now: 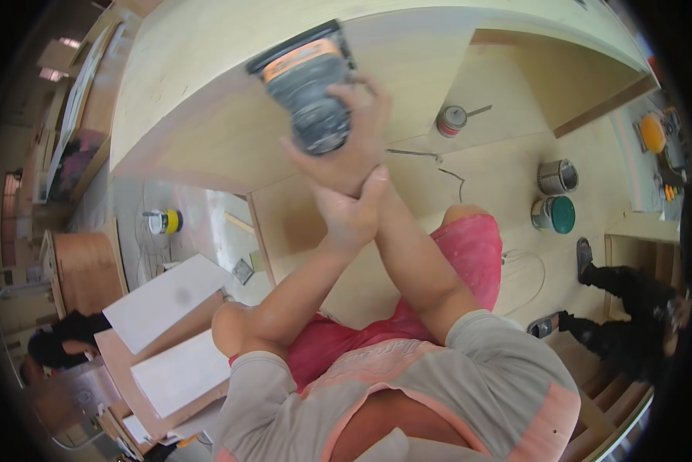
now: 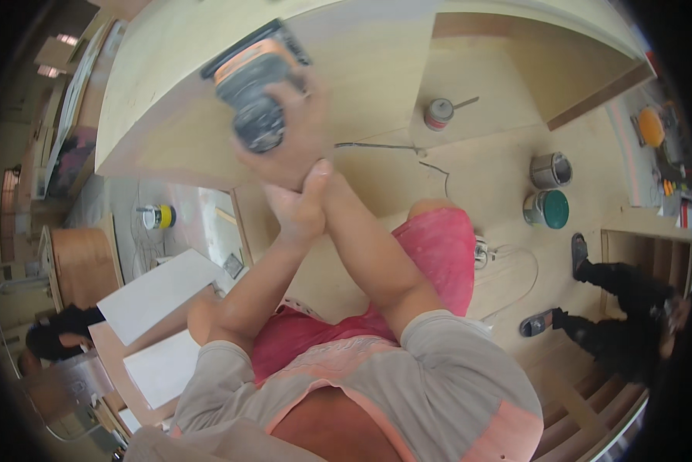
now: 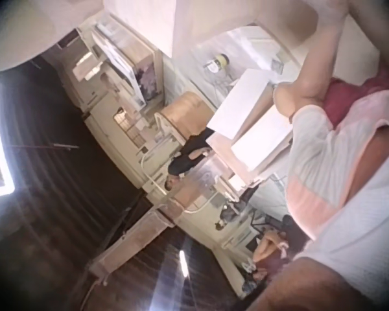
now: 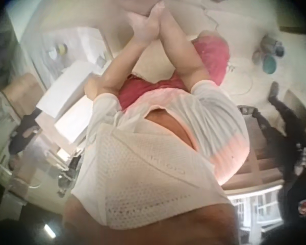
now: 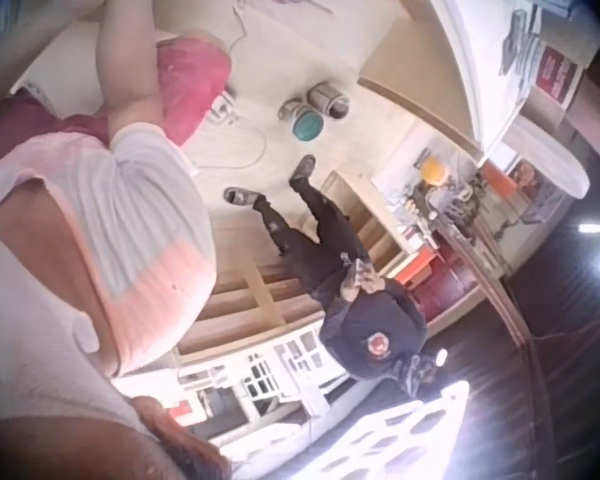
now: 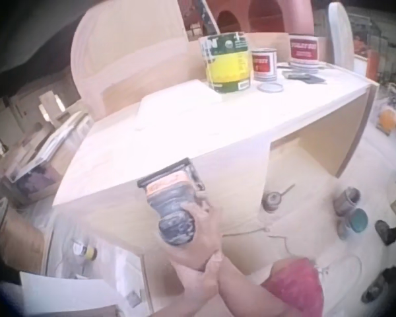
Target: The person attaches sandpaper to an electric sander and sands a wooden structure using the sander.
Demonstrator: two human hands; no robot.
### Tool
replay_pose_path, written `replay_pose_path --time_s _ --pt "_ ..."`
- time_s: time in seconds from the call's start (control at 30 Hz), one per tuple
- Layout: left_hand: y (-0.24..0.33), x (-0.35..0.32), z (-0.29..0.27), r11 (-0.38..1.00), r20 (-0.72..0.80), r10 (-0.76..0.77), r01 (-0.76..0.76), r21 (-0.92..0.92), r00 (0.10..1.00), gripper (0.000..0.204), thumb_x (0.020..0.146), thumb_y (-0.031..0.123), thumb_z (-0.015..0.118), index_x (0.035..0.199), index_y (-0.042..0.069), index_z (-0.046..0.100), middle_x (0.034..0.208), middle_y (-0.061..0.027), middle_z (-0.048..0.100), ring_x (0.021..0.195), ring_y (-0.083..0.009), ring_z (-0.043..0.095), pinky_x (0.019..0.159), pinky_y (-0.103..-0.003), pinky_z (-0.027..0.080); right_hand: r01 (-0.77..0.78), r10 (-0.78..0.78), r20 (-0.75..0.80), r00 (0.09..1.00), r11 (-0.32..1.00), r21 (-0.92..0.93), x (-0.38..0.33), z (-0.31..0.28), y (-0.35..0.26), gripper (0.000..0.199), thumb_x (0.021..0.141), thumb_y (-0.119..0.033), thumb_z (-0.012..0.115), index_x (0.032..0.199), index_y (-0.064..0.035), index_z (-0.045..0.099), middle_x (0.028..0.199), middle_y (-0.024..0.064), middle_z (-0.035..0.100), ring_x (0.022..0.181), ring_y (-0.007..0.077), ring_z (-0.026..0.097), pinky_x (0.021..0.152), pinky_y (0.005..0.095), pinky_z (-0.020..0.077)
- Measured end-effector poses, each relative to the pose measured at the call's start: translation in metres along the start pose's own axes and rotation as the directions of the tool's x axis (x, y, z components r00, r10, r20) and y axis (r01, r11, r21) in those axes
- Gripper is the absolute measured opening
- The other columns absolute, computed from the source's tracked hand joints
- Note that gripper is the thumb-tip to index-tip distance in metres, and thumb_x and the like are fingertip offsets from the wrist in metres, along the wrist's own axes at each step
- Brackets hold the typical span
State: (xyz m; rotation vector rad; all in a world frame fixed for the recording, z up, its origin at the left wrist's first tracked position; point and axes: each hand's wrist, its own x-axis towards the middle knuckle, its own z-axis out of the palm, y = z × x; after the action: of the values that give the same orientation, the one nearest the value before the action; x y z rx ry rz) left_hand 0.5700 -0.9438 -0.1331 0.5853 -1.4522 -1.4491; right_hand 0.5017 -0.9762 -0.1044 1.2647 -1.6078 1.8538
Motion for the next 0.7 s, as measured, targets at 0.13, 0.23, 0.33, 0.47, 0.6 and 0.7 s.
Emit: replay_pose_path --time_s 0.13,0.23,0.33,0.47,0.6,0.7 --pt "0.014 0.01 0.002 0.962 0.229 0.113 -0.163 0.217 0.967 0.086 0.079 0.018 0.071 0.141 -0.008 0.017 0.135 -0.0211 0.038 0.125 -0.0295 0.04 0.105 -0.039 0.031 -0.084 0.083 -0.096 0.992 0.996 -0.002 0.021 -0.025 0.016 0.079 0.057 -0.013 0.086 0.121 -0.0029 0.041 0.115 0.0176 0.047 0.098 0.0224 0.055 0.074 0.0361 0.0514" --pt "0.025 0.0 -0.005 0.862 0.35 0.23 -0.357 0.36 0.908 0.095 0.08 0.022 0.072 0.143 -0.009 0.009 0.137 -0.0257 0.035 0.129 -0.034 0.036 0.108 -0.041 0.027 -0.445 0.525 -0.07 0.848 0.777 0.445 0.031 -0.036 0.014 0.078 0.059 -0.008 0.085 0.121 -0.002 0.037 0.108 0.0139 0.052 0.087 0.0156 0.058 0.067 0.0314 0.0521" --pt "0.03 -0.005 -0.02 0.881 0.305 0.18 -0.291 0.372 0.935 0.101 0.079 0.025 0.073 0.144 -0.009 0.004 0.139 -0.0284 0.032 0.13 -0.0365 0.034 0.109 -0.043 0.024 -0.407 0.453 -0.077 0.888 0.855 0.322 0.027 -0.029 0.007 0.075 0.061 -0.004 0.082 0.12 -0.0023 0.036 0.101 0.0123 0.055 0.077 0.0146 0.06 0.065 0.026 0.0511" --pt "0.048 0.011 -0.045 0.933 0.081 0.186 -0.202 0.299 0.979 0.094 0.085 0.033 0.066 0.144 -0.008 0.006 0.139 -0.0259 0.032 0.128 -0.0332 0.038 0.107 -0.04 0.028 -0.015 0.012 -0.048 0.999 0.998 -0.061 0.0 0.014 -0.017 0.072 0.056 -0.017 0.083 0.117 -0.0043 0.048 0.105 0.0133 0.055 0.086 0.0303 0.059 0.074 0.0391 0.0508" --pt "0.045 0.027 -0.06 0.981 -0.196 -0.131 0.098 -0.168 0.972 0.073 0.095 0.036 0.054 0.142 -0.005 0.016 0.136 -0.02 0.036 0.125 -0.0258 0.039 0.104 -0.036 0.032 0.15 -0.148 0.057 0.987 0.988 -0.037 -0.03 0.044 -0.02 0.057 0.062 -0.019 0.078 0.114 -0.0085 0.057 0.108 0.0159 0.057 0.084 0.0333 0.059 0.072 0.039 0.0517" --pt "0.029 0.026 -0.062 0.947 -0.148 -0.151 0.1 -0.304 0.977 0.063 0.098 0.035 0.048 0.14 -0.004 0.022 0.131 -0.0144 0.042 0.118 -0.0194 0.044 0.1 -0.032 0.035 0.226 -0.201 0.211 0.957 0.968 -0.105 -0.032 0.037 -0.016 0.051 0.064 -0.02 0.076 0.112 -0.0091 0.06 0.108 0.0175 0.058 0.089 0.0342 0.06 0.073 0.0381 0.0517"
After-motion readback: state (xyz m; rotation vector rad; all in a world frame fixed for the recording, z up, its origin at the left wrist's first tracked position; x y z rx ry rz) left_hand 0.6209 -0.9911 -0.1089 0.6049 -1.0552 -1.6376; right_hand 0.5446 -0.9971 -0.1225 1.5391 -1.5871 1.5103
